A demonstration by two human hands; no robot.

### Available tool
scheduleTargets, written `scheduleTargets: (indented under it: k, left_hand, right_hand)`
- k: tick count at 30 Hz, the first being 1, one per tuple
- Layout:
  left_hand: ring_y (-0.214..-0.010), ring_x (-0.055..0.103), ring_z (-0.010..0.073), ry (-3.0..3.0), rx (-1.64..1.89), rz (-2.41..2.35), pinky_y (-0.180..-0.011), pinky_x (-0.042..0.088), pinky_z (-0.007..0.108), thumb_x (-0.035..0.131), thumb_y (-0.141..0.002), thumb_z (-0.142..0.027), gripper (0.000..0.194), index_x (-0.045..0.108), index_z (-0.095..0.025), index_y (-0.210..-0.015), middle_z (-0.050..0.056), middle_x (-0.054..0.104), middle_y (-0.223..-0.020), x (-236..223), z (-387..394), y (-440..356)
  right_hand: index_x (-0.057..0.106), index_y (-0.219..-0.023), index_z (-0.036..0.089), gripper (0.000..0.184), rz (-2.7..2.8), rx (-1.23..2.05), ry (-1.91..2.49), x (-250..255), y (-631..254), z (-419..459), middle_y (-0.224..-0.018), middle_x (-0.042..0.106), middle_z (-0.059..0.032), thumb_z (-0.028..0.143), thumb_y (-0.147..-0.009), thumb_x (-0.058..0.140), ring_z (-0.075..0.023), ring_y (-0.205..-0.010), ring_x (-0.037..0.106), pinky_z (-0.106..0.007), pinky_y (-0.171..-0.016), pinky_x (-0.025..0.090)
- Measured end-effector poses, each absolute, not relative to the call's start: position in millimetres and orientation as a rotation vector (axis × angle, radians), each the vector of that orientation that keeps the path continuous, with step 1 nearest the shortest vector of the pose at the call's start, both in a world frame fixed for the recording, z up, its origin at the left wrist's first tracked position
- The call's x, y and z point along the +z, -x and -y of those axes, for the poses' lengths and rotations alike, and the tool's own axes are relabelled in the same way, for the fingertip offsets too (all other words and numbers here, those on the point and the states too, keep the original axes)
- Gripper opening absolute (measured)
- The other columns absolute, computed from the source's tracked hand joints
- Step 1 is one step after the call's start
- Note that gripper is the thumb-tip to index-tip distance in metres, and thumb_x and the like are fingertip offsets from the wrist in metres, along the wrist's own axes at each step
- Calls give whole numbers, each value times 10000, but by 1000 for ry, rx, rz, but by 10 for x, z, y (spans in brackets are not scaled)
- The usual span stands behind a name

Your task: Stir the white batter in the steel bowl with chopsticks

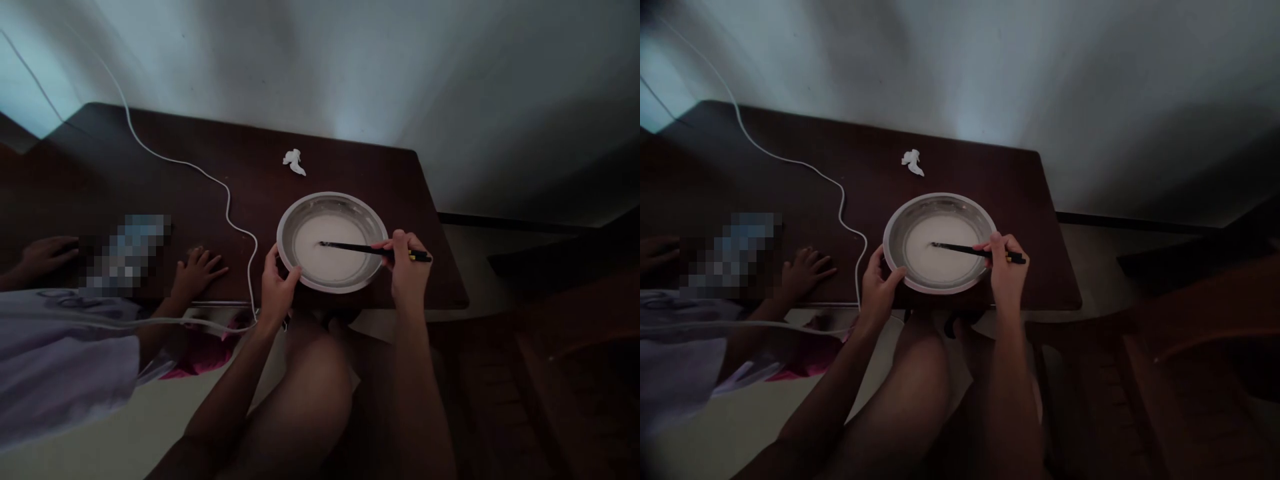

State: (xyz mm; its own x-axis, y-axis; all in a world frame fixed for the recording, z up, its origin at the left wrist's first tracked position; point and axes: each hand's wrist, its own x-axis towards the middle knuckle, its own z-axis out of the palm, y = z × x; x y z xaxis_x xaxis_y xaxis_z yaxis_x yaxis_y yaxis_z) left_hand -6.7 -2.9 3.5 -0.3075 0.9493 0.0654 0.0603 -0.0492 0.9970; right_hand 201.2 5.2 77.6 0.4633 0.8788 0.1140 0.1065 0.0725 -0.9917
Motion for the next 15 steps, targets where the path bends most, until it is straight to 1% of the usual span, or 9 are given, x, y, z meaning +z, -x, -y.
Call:
scheduleTargets:
  k: [3,5,7,9,12,15]
  left_hand:
    - [-1180,605,270,-1221,1489,-1458,-1043,468,412,670,-740,-324,554,556,-175,-1261,113,637,-1253,-52,32,80]
    - [-1209,579,277,-1281,1522,-1467,-1063,443,414,642,-796,-387,549,541,-165,-1288,126,614,-1263,-109,43,66]
    - [-1223,563,275,-1322,1539,-1478,-1079,421,408,596,-854,-445,543,531,-156,-1309,135,600,-1270,-149,59,44]
    - [-1230,554,268,-1340,1540,-1493,-1088,405,397,564,-889,-476,545,524,-149,-1323,144,592,-1287,-167,72,23]
    - [-1250,541,263,-1353,1549,-1511,-1099,388,387,532,-915,-502,550,523,-138,-1327,160,582,-1320,-169,81,2]
    - [-1249,546,258,-1374,1549,-1529,-1093,394,380,510,-929,-518,540,528,-156,-1329,150,587,-1318,-170,80,-7]
  right_hand:
    - [507,-590,207,478,860,663,1400,774,-1997,-68,-518,654,15,604,-849,571,-91,-462,551,-204,-432,369]
    - [499,-573,206,495,844,702,1373,760,-2014,-47,-486,630,21,610,-851,565,-85,-429,525,-204,-414,342]
    - [514,-575,201,488,899,803,1348,737,-2040,-27,-514,654,17,605,-837,595,-74,-415,503,-205,-410,340]
    - [539,-594,195,465,992,854,1339,718,-2075,-20,-595,706,4,589,-823,626,-65,-427,500,-206,-424,364]
    - [557,-608,192,444,1045,726,1376,727,-2143,-17,-665,737,-9,569,-830,630,-58,-443,507,-214,-454,401]
    - [543,-592,195,450,923,575,1418,759,-2173,9,-584,695,8,551,-863,594,-57,-403,476,-216,-425,368]
